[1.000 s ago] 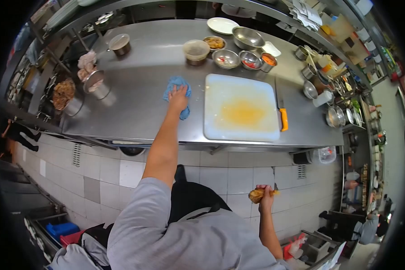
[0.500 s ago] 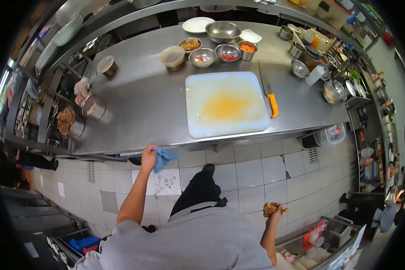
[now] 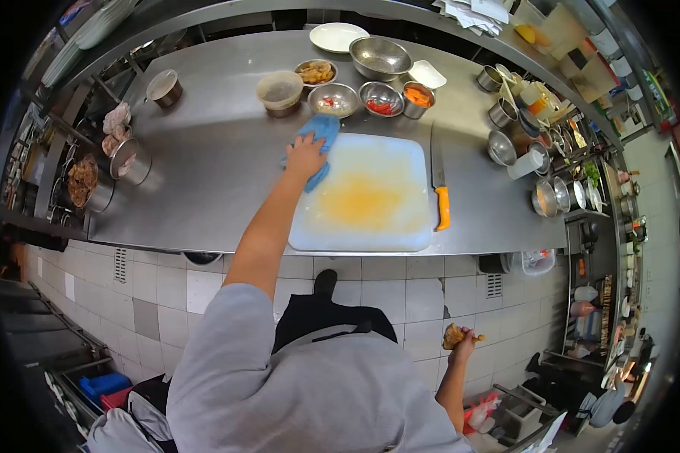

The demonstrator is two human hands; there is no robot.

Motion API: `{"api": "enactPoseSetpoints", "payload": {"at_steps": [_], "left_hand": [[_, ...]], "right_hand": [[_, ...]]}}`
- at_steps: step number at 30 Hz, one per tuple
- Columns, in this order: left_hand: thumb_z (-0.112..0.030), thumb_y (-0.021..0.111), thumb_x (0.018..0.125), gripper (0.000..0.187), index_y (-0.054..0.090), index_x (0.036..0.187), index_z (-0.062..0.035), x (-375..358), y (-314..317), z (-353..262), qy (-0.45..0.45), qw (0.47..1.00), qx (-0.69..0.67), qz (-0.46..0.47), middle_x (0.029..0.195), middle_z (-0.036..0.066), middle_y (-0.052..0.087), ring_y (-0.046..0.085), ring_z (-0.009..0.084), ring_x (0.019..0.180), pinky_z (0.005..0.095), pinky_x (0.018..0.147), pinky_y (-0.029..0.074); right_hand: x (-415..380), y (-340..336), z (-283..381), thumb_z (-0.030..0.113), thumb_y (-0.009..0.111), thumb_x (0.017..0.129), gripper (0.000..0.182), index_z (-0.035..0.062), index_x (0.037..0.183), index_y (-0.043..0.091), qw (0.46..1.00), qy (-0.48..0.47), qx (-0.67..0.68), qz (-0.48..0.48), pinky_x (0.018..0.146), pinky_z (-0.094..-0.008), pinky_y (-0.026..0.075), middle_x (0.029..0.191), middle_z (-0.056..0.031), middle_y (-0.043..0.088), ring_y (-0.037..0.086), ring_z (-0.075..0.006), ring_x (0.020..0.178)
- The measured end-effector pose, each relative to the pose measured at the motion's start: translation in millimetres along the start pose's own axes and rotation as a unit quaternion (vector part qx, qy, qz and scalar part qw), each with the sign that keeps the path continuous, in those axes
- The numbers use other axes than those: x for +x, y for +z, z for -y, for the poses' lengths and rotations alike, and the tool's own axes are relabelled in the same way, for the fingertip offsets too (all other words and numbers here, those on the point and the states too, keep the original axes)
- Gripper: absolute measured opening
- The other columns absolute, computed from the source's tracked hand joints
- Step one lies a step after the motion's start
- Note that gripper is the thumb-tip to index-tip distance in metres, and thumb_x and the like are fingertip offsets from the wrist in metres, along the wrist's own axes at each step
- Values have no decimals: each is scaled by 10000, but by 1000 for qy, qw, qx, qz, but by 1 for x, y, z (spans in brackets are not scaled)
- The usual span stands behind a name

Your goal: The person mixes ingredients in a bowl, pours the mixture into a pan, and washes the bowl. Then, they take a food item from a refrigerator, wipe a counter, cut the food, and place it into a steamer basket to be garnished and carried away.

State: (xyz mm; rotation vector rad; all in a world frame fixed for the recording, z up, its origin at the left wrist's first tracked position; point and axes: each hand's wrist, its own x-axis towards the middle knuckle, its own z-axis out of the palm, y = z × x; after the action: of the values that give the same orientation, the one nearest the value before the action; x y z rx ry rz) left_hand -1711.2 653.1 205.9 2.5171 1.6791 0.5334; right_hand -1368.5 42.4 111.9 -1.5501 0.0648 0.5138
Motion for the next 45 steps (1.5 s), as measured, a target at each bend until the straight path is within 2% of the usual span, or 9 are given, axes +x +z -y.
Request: {"api": "enactPoseSetpoints", "payload": {"at_steps": [6,10,14,20,27,32,38,42,45], "left_hand": [[-131,603,732,131,651,854,-142,-41,-9,12,74,996,-44,-25,935,62,587,532,294,948,455,802,431],[-115,602,715,107,656,807,-102,-146,-42,23,198,954,-135,179,853,108,610,567,324,854,414,781,460],[-135,582,732,191,680,872,-49,-216,-125,4,-1,877,-187,442,949,158,650,619,318,907,380,810,486],[-132,586,740,301,638,1019,-33,-157,-137,-28,-34,988,-148,-24,1064,171,610,570,362,993,386,866,470],[-71,528,767,316,695,1028,-136,-53,23,-79,-146,974,58,-161,1179,121,605,531,356,1112,450,952,419],[-97,532,740,144,674,763,-104,-115,14,-89,-16,999,-48,-22,875,89,666,579,343,960,497,823,446],[-91,519,734,229,677,891,-34,-219,-101,-75,-63,899,-180,394,820,162,673,642,267,889,353,815,488],[-53,518,749,251,666,951,-43,-166,-117,-23,-176,960,-188,105,916,162,659,605,328,914,383,832,476],[-33,530,748,222,665,920,-68,-148,-63,-14,-42,991,-97,-79,950,157,644,566,351,978,412,834,466]], "right_hand": [[16,-48,-29,345,452,1002,302,54,934,498,998,41,-8,-52,735,-362,522,863,-74,572,593,-207,796],[56,-98,-51,356,453,996,307,59,930,495,995,66,-76,-16,722,-354,515,840,-69,564,583,-195,777],[103,-131,-27,377,451,992,312,78,915,491,992,89,-94,3,727,-342,503,833,-50,558,565,-174,781],[199,-154,8,396,456,992,323,86,906,483,980,62,-165,93,723,-317,488,847,-32,553,549,-160,791],[197,-87,77,374,490,990,303,93,876,497,984,24,-126,127,779,-310,473,859,-36,560,555,-152,823],[190,-94,43,363,487,992,284,89,922,513,969,56,-160,177,795,-305,460,857,-28,565,544,-150,824],[204,-119,4,326,458,1003,247,97,918,492,953,96,-240,157,736,-308,483,820,-26,558,545,-143,774],[229,-136,-7,356,471,997,273,99,908,498,947,97,-252,174,687,-311,490,801,-23,560,554,-148,743],[237,-116,12,348,482,992,295,78,879,516,939,85,-262,208,729,-306,473,817,-29,569,557,-144,777]]}}
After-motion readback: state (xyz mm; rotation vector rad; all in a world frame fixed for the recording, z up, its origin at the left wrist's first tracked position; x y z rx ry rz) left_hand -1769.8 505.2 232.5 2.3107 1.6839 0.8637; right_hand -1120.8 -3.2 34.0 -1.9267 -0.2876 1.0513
